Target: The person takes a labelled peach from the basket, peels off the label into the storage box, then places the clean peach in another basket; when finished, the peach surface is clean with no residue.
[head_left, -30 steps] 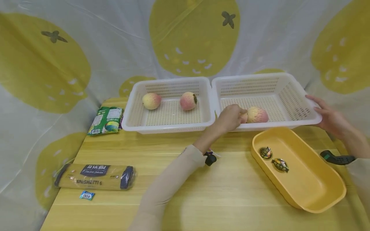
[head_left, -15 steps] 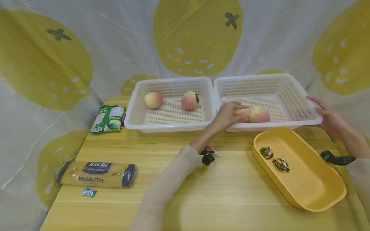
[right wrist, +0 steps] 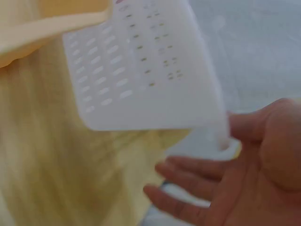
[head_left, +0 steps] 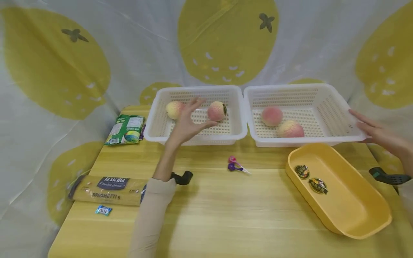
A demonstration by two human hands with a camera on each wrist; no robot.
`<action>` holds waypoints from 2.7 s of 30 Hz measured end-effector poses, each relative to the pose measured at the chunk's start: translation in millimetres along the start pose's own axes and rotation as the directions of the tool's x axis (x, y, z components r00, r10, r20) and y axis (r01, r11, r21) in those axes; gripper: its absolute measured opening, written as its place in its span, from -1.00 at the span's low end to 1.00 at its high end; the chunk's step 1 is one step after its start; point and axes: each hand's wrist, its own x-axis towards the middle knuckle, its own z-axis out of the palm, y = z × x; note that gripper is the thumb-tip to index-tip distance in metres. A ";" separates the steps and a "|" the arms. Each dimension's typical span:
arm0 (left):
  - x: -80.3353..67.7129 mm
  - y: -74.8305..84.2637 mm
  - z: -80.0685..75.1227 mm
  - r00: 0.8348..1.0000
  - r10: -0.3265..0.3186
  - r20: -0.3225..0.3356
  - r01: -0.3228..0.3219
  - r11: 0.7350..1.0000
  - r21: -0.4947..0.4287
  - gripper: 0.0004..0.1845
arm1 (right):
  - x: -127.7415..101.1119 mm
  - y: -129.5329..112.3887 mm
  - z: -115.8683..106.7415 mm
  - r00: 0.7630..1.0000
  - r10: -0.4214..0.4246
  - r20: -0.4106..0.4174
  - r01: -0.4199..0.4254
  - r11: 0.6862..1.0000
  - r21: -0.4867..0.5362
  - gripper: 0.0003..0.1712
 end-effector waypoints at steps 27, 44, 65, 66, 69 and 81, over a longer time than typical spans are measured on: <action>-56.2 -111.7 -81.6 0.908 -0.411 0.086 0.420 0.891 -0.171 0.32 | 107.2 -260.5 194.5 0.962 -0.248 0.114 0.227 0.958 0.174 -0.01; -54.1 -117.1 -78.2 0.919 -0.385 0.084 0.394 0.889 -0.233 0.30 | 194.0 -250.4 274.5 0.988 -0.151 0.012 0.148 0.980 0.135 0.03; -55.5 -116.6 -77.7 0.918 -0.390 0.070 0.394 0.882 -0.257 0.30 | 205.2 -259.3 285.3 0.932 -0.363 -0.010 0.355 0.916 -0.187 -0.36; -55.1 -116.6 -77.6 0.919 -0.389 0.071 0.393 0.882 -0.258 0.30 | 205.8 -259.8 285.8 0.933 -0.360 0.008 0.355 0.918 -0.176 -0.34; -54.9 -116.4 -77.9 0.919 -0.387 0.070 0.391 0.884 -0.255 0.31 | 207.8 -261.1 288.2 0.928 -0.365 0.074 0.373 0.918 -0.138 -0.36; -55.7 -115.9 -76.8 0.916 -0.396 0.071 0.399 0.872 -0.284 0.32 | 207.6 -262.4 293.2 0.923 -0.358 0.142 0.382 0.897 -0.223 -0.28</action>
